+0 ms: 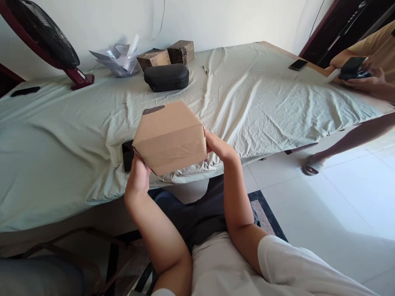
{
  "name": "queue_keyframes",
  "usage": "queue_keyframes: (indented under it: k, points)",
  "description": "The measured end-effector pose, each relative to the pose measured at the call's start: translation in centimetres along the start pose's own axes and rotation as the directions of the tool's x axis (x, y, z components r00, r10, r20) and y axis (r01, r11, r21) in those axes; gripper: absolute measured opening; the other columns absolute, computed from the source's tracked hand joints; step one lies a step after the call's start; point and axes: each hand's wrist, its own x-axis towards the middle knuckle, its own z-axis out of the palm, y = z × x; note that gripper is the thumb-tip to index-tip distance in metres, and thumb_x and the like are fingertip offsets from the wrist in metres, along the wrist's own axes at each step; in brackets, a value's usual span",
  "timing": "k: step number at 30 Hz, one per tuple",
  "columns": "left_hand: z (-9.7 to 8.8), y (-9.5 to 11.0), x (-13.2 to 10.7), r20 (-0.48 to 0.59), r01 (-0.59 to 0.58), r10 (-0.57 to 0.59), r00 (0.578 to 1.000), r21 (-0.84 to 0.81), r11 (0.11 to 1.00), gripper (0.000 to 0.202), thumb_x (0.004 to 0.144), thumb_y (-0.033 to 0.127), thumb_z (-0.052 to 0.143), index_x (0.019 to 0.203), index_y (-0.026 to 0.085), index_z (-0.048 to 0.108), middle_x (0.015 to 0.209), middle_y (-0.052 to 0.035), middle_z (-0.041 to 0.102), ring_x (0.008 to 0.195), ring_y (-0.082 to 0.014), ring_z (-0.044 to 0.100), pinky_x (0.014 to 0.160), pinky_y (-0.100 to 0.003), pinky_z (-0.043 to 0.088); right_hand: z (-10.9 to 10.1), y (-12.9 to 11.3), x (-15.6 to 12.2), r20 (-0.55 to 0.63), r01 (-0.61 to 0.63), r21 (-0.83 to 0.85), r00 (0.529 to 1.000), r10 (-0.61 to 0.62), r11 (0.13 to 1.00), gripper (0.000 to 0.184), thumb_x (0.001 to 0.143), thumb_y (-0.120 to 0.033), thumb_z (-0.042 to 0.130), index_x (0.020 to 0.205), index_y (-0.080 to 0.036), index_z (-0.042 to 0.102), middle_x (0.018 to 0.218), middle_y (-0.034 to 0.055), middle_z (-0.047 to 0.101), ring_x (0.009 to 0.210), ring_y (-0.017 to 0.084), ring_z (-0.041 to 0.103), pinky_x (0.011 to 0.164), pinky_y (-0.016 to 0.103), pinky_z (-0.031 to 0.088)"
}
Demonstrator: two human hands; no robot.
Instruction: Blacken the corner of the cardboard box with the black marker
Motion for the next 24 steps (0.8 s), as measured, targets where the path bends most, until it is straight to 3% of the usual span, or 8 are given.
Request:
queue_keyframes:
  k: [4,11,16,18,20,24]
  points:
    - [0.0,0.0,0.1,0.028,-0.015,0.015,0.999,-0.006,1.000,0.079,0.099,0.086,0.055,0.158,0.033,0.064,0.164,-0.0071,0.064,0.159,-0.0314,0.054,0.129,-0.047,0.052,0.2,-1.6,-0.9,-0.024,-0.013,-0.029,1.000,0.013,0.999,0.081,0.102,-0.092,0.037,0.103,-0.021,0.076,0.061,0.0012,0.061,0.051,0.020,0.064,0.059,0.038,0.061]
    - [0.3,0.7,0.3,0.006,-0.096,0.097,0.995,-0.100,0.990,0.071,0.099,0.085,0.056,0.139,0.029,0.073,0.148,-0.0094,0.075,0.155,-0.0322,0.057,0.120,-0.049,0.059,0.7,-3.0,-1.0,-0.028,0.043,-0.016,0.999,-0.043,0.999,0.077,0.105,-0.085,0.042,0.121,-0.019,0.078,0.073,0.0061,0.066,0.059,0.022,0.064,0.063,0.041,0.063]
    - [0.6,2.2,-0.3,-0.015,-0.094,0.093,0.996,-0.179,0.979,0.050,0.090,0.057,0.074,0.128,0.026,0.077,0.146,-0.0067,0.076,0.157,-0.0330,0.054,0.123,-0.045,0.055,0.7,-3.7,-1.4,-0.046,0.052,-0.061,0.997,-0.055,0.997,0.069,0.106,-0.082,0.048,0.114,-0.020,0.079,0.077,0.0043,0.066,0.067,0.019,0.067,0.063,0.033,0.061]
    - [0.9,2.9,-0.5,-0.059,-0.097,0.087,0.994,-0.205,0.974,0.051,0.089,0.059,0.074,0.126,0.025,0.078,0.148,-0.0065,0.075,0.157,-0.0338,0.052,0.123,-0.045,0.055,0.6,-3.9,-1.6,-0.022,0.070,-0.083,0.997,-0.072,0.994,0.067,0.107,-0.080,0.049,0.125,-0.022,0.078,0.087,0.0041,0.071,0.074,0.018,0.070,0.066,0.030,0.061]
    - [1.0,3.4,-0.5,-0.090,-0.099,0.081,0.993,-0.214,0.972,0.058,0.089,0.071,0.071,0.123,0.024,0.079,0.147,-0.0075,0.076,0.156,-0.0361,0.053,0.121,-0.049,0.056,0.5,-4.1,-1.8,-0.016,0.092,-0.079,0.995,-0.094,0.993,0.067,0.107,-0.078,0.051,0.144,-0.026,0.071,0.102,0.0042,0.075,0.083,0.018,0.072,0.071,0.029,0.063]
    - [0.2,2.6,0.3,0.003,-0.120,0.126,0.992,-0.284,0.951,0.059,0.091,0.073,0.070,0.122,0.024,0.078,0.147,-0.0089,0.075,0.154,-0.0390,0.054,0.120,-0.054,0.055,1.3,-4.8,-1.8,-0.152,0.176,-0.007,0.973,-0.175,0.984,0.083,0.104,-0.077,0.057,0.172,-0.032,0.042,0.137,0.0052,0.073,0.113,0.023,0.072,0.098,0.038,0.065]
